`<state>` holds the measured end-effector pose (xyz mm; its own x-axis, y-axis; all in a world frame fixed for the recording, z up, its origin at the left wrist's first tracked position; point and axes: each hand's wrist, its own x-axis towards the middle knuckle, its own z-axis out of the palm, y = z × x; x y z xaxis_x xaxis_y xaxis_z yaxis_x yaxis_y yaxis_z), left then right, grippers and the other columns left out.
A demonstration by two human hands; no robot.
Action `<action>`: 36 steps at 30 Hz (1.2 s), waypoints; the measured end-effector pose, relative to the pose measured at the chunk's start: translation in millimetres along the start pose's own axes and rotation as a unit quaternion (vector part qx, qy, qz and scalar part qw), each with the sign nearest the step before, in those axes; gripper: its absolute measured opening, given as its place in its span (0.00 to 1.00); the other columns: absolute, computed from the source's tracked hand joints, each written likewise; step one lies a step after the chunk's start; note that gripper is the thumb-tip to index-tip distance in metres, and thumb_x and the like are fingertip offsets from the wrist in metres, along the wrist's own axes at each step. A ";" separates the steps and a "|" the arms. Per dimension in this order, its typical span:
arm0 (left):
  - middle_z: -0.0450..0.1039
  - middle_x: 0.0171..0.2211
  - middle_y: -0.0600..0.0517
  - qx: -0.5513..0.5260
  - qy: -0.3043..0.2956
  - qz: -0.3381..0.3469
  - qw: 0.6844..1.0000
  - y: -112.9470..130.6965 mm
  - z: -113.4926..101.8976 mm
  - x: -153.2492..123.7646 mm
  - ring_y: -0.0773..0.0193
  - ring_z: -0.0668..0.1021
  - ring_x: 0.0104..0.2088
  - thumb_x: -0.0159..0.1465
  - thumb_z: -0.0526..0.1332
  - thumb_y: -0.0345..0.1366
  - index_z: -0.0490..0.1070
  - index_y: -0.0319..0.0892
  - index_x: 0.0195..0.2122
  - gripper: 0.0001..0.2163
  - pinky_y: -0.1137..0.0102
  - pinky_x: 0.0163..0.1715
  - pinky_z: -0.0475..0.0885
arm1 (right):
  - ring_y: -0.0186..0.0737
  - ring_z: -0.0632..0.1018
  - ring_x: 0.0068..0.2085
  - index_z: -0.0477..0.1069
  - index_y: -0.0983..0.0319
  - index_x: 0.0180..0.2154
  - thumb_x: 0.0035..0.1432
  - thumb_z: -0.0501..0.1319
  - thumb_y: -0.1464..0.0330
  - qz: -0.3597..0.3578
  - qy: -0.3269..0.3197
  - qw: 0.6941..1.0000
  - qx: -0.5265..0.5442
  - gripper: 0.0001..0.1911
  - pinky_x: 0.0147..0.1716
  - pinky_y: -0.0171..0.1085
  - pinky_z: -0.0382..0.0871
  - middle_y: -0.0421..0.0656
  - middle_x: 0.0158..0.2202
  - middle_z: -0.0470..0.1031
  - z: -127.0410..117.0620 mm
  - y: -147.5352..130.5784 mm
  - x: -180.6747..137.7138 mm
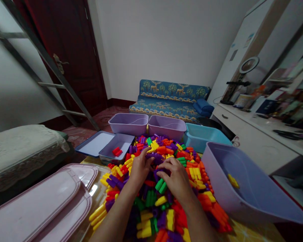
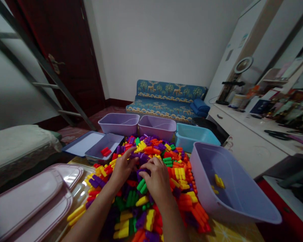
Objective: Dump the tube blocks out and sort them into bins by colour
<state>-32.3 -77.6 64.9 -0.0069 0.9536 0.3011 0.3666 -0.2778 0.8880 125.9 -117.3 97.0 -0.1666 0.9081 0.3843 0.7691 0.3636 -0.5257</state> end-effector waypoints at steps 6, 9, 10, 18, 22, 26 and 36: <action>0.67 0.52 0.45 0.071 0.062 0.117 0.989 -2.6 2.5 -0.5 0.72 0.75 0.26 0.59 0.62 0.29 0.70 0.44 0.50 0.17 0.71 0.29 0.75 | 0.43 0.73 0.45 0.79 0.54 0.38 0.50 0.69 0.66 0.023 -0.051 0.998 -0.026 0.10 0.48 0.41 0.66 0.42 0.40 0.72 -7.1 2.6 -0.7; 0.62 0.55 0.44 0.050 0.075 0.129 0.987 -5.0 4.1 -0.7 0.68 0.78 0.34 0.60 0.61 0.28 0.70 0.44 0.49 0.16 0.70 0.33 0.77 | 0.43 0.73 0.46 0.78 0.53 0.41 0.51 0.68 0.65 0.030 -0.067 0.997 -0.025 0.13 0.49 0.41 0.65 0.43 0.43 0.71 -11.3 5.3 -2.2; 0.62 0.56 0.44 0.051 0.074 0.133 0.987 -5.0 4.1 -0.8 0.65 0.78 0.39 0.60 0.61 0.28 0.71 0.45 0.49 0.15 0.69 0.35 0.77 | 0.43 0.73 0.47 0.78 0.54 0.42 0.51 0.68 0.66 0.034 -0.066 0.997 -0.024 0.14 0.50 0.41 0.65 0.44 0.45 0.71 -12.7 6.3 -2.4; 0.75 0.36 0.49 0.120 -0.024 0.136 0.983 3.4 3.0 -4.7 0.64 0.77 0.33 0.62 0.61 0.32 0.76 0.42 0.41 0.08 0.70 0.34 0.73 | 0.43 0.75 0.44 0.77 0.56 0.33 0.47 0.70 0.68 0.036 -0.015 0.998 -0.059 0.08 0.46 0.40 0.66 0.41 0.38 0.74 -27.9 2.8 -1.1; 0.74 0.45 0.46 0.128 -0.041 0.116 0.984 -0.2 5.2 -5.0 0.63 0.78 0.34 0.61 0.62 0.33 0.73 0.43 0.49 0.14 0.68 0.35 0.74 | 0.42 0.78 0.37 0.77 0.52 0.35 0.48 0.69 0.65 0.047 -0.078 0.989 -0.113 0.10 0.35 0.38 0.66 0.39 0.36 0.77 -28.8 -6.5 -8.5; 0.69 0.57 0.45 0.150 -0.073 0.132 0.977 -2.7 5.2 -4.4 0.55 0.75 0.51 0.61 0.60 0.31 0.70 0.45 0.55 0.20 0.60 0.52 0.71 | 0.48 0.79 0.40 0.76 0.53 0.43 0.45 0.70 0.63 0.044 -0.153 0.972 -0.174 0.20 0.34 0.39 0.65 0.44 0.40 0.78 -16.4 -18.4 -14.6; 0.73 0.51 0.47 0.098 -0.124 0.159 0.975 8.0 1.6 -5.0 0.58 0.75 0.52 0.57 0.56 0.21 0.77 0.44 0.45 0.19 0.65 0.53 0.69 | 0.44 0.79 0.39 0.76 0.53 0.42 0.55 0.62 0.67 0.093 -0.043 0.988 -0.115 0.11 0.35 0.38 0.67 0.41 0.42 0.77 -13.7 -13.7 -4.6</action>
<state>-27.8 -84.3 69.9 0.3516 0.8284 0.4360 0.4840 -0.5595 0.6728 124.6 -129.3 112.8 -0.0536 0.9728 0.2254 0.9093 0.1408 -0.3916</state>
